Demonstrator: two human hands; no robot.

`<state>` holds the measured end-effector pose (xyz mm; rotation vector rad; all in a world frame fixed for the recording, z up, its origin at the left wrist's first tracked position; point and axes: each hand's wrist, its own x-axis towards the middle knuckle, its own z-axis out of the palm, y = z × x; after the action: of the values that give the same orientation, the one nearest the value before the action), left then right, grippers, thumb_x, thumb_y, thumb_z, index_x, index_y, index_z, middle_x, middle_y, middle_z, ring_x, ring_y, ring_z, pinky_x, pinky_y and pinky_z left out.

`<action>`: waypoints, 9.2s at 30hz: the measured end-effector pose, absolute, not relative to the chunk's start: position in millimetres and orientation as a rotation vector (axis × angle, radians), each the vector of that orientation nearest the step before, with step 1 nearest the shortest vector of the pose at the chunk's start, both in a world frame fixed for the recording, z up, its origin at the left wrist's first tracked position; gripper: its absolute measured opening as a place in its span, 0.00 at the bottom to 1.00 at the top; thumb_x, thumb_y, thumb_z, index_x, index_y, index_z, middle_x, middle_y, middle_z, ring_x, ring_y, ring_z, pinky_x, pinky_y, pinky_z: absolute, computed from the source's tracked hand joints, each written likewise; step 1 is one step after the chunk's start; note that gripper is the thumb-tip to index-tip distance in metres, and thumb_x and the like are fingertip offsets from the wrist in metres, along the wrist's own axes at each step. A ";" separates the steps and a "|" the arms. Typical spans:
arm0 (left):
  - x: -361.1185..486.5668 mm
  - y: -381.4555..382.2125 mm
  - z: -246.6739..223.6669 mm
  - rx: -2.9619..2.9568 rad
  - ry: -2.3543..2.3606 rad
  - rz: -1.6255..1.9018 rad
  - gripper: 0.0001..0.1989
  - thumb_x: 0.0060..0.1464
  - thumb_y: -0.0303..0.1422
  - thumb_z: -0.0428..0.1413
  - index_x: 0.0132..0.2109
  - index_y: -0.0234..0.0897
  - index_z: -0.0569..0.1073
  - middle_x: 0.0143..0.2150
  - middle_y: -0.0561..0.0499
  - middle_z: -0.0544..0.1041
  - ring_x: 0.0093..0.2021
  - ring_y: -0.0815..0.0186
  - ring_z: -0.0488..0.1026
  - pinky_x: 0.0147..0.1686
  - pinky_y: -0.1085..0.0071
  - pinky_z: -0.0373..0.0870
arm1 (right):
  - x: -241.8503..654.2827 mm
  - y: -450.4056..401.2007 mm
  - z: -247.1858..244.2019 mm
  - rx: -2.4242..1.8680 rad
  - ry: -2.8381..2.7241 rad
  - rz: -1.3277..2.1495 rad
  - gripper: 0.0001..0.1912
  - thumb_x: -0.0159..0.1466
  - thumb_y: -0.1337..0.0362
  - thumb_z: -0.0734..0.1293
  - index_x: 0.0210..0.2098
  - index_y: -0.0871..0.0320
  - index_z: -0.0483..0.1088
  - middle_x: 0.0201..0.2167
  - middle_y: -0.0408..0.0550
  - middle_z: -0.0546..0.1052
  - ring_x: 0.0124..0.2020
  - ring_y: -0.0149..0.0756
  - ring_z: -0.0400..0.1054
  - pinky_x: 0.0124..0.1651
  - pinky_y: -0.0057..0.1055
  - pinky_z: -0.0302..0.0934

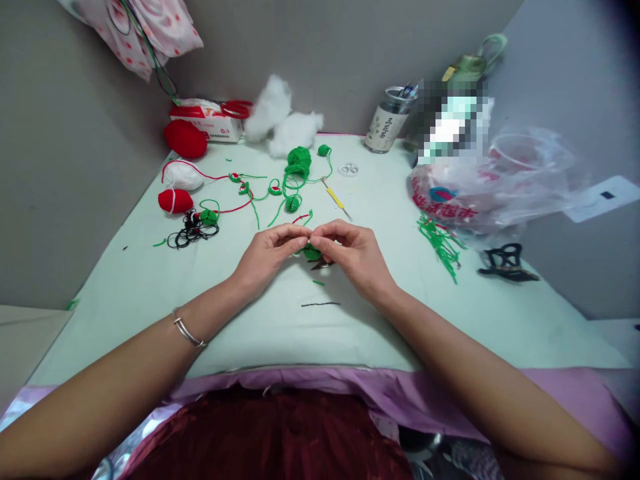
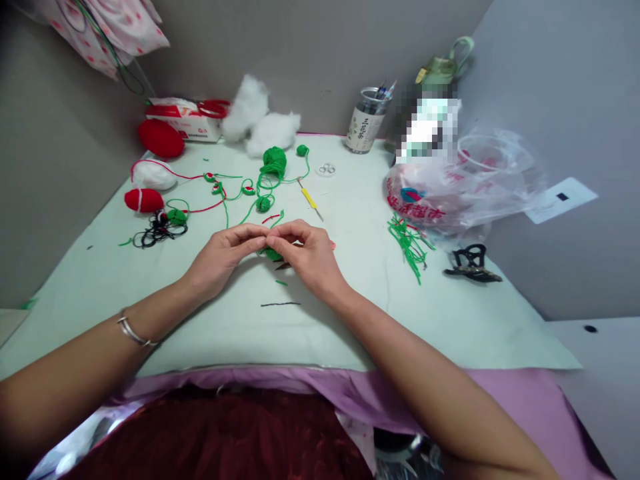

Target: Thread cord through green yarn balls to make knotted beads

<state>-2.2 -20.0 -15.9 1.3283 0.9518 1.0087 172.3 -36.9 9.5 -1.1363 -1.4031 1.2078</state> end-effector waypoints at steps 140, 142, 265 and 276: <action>-3.4 -24.7 -9.5 1.299 0.875 0.948 0.17 0.44 0.32 0.68 0.39 0.38 0.69 0.40 0.53 0.72 0.44 0.64 0.72 0.49 0.64 0.68 | 168.3 -44.2 10.4 -1.062 -1.505 0.866 0.04 0.62 0.67 0.68 0.30 0.58 0.74 0.35 0.45 0.72 0.34 0.30 0.69 0.35 0.29 0.70; -3.6 -24.3 -9.9 1.300 0.874 0.947 0.17 0.44 0.32 0.68 0.39 0.38 0.69 0.40 0.53 0.71 0.45 0.64 0.71 0.50 0.64 0.67 | 168.6 -43.7 9.1 -1.068 -1.504 0.857 0.04 0.62 0.68 0.68 0.30 0.58 0.74 0.35 0.45 0.72 0.35 0.31 0.70 0.36 0.29 0.70; -3.7 -26.2 -7.8 1.396 0.921 0.896 0.20 0.43 0.34 0.69 0.36 0.38 0.65 0.36 0.55 0.68 0.38 0.68 0.68 0.41 0.69 0.64 | 166.7 -44.2 7.3 -1.110 -1.579 0.728 0.05 0.61 0.68 0.68 0.28 0.59 0.72 0.32 0.44 0.72 0.30 0.29 0.69 0.30 0.27 0.67; -3.2 -26.5 -7.3 1.396 0.914 0.891 0.20 0.43 0.34 0.69 0.36 0.38 0.65 0.36 0.56 0.68 0.37 0.68 0.68 0.40 0.70 0.64 | 166.8 -44.2 7.5 -1.103 -1.581 0.728 0.05 0.61 0.69 0.68 0.28 0.59 0.72 0.31 0.43 0.72 0.30 0.28 0.69 0.31 0.27 0.68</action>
<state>-3.2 -26.5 -7.3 1.3960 0.9144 0.8908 166.8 -44.2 7.5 -1.1027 -1.5806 0.7282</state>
